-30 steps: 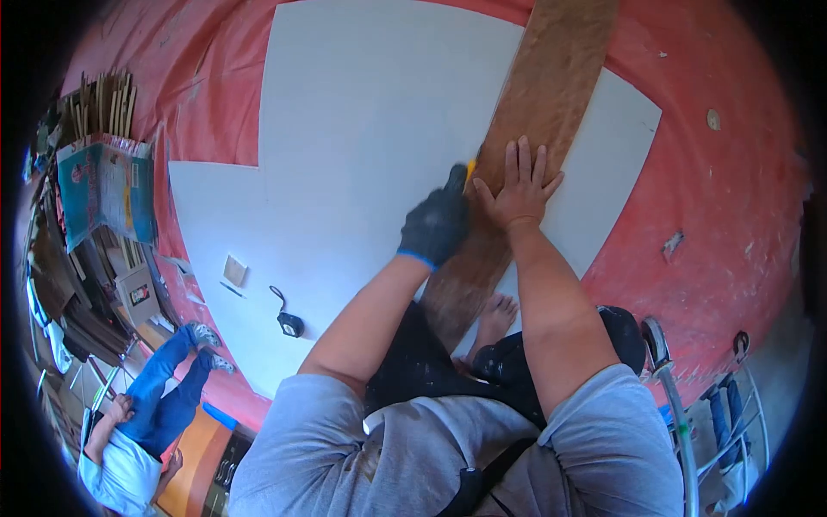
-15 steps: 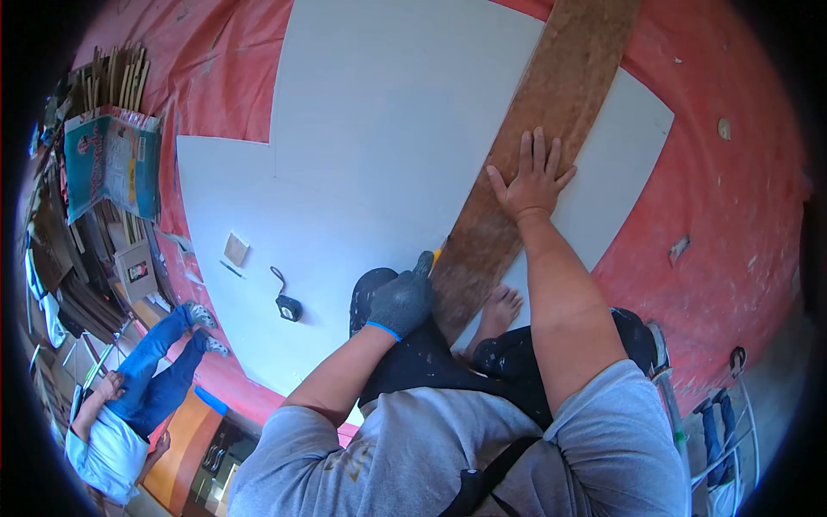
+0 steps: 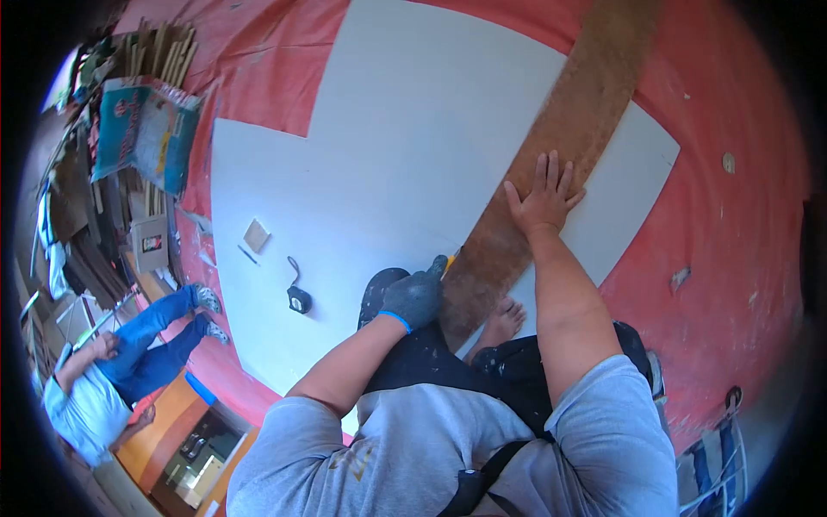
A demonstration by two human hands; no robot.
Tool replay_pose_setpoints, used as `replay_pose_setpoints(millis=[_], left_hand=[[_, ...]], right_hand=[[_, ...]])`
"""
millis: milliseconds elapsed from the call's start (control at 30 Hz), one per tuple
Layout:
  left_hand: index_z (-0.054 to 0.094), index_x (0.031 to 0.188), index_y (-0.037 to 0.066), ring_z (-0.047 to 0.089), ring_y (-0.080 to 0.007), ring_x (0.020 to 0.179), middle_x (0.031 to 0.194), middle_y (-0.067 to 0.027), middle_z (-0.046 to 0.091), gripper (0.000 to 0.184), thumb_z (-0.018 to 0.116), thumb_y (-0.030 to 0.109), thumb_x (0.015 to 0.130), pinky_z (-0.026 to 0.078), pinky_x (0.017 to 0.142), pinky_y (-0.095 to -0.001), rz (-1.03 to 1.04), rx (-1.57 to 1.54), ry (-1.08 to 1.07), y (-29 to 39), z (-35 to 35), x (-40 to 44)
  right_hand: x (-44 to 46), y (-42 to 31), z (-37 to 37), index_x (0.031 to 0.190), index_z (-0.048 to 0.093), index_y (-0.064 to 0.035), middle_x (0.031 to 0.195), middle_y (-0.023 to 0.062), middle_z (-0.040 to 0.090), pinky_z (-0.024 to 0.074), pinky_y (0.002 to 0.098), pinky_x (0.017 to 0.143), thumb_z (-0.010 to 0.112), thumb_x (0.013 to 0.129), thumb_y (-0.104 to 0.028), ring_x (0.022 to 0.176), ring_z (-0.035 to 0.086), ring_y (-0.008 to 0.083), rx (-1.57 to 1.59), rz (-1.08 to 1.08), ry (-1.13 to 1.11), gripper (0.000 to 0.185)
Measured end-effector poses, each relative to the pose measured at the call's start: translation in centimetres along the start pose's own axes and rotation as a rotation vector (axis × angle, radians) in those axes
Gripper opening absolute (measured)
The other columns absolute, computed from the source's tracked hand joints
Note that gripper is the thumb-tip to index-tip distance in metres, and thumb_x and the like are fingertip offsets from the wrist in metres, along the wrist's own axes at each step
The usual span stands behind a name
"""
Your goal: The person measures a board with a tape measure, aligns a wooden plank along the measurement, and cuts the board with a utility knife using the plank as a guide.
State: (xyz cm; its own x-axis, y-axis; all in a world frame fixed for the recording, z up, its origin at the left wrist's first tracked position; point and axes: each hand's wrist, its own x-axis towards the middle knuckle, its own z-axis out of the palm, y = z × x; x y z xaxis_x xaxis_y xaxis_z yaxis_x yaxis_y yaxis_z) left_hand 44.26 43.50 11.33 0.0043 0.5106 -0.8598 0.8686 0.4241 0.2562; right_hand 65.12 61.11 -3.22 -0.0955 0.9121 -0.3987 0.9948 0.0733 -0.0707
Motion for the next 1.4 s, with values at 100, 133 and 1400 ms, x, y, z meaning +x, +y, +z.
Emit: replay_pose_setpoints(millis=[100,133,1400], left_hand=[[0.041,0.158,0.008,0.071,-0.0456,0.100,0.114,-0.0293,0.071,0.064,0.057,0.026,0.099,0.055,0.091,-0.0549,-0.110,-0.092,0.087,1.2,-2.6,-2.6],[0.041,0.158,0.008,0.071,-0.0458,0.100,0.114,-0.0282,0.072,0.063,0.056,0.026,0.100,0.055,0.090,-0.0550,-0.171,-0.122,0.251,0.5,-2.2,-3.6],[0.072,0.113,0.013,0.037,-0.0427,0.148,0.160,-0.0098,0.045,0.031,0.069,0.024,0.085,0.025,0.115,-0.0734,-0.581,-0.093,1.025,-28.1,19.2,-9.0]], right_hand=[[0.2,-0.3,-0.8,0.169,0.018,-0.0228,0.178,-0.0029,0.009,0.0018,0.0786,0.120,0.052,0.092,-0.076,0.163,0.001,0.0333,0.000,-0.002,-0.013,0.100],[0.1,-0.4,-1.0,0.169,0.017,-0.0226,0.178,-0.0027,0.009,0.0022,0.0789,0.120,0.051,0.092,-0.076,0.163,0.002,0.0335,-0.004,-0.002,-0.029,0.100],[-15.3,-10.9,-0.5,0.110,0.076,-0.0112,0.118,0.0129,0.070,0.0382,0.0578,0.109,0.065,0.078,-0.084,0.121,0.062,0.0340,-0.678,-0.999,-0.403,0.080]])
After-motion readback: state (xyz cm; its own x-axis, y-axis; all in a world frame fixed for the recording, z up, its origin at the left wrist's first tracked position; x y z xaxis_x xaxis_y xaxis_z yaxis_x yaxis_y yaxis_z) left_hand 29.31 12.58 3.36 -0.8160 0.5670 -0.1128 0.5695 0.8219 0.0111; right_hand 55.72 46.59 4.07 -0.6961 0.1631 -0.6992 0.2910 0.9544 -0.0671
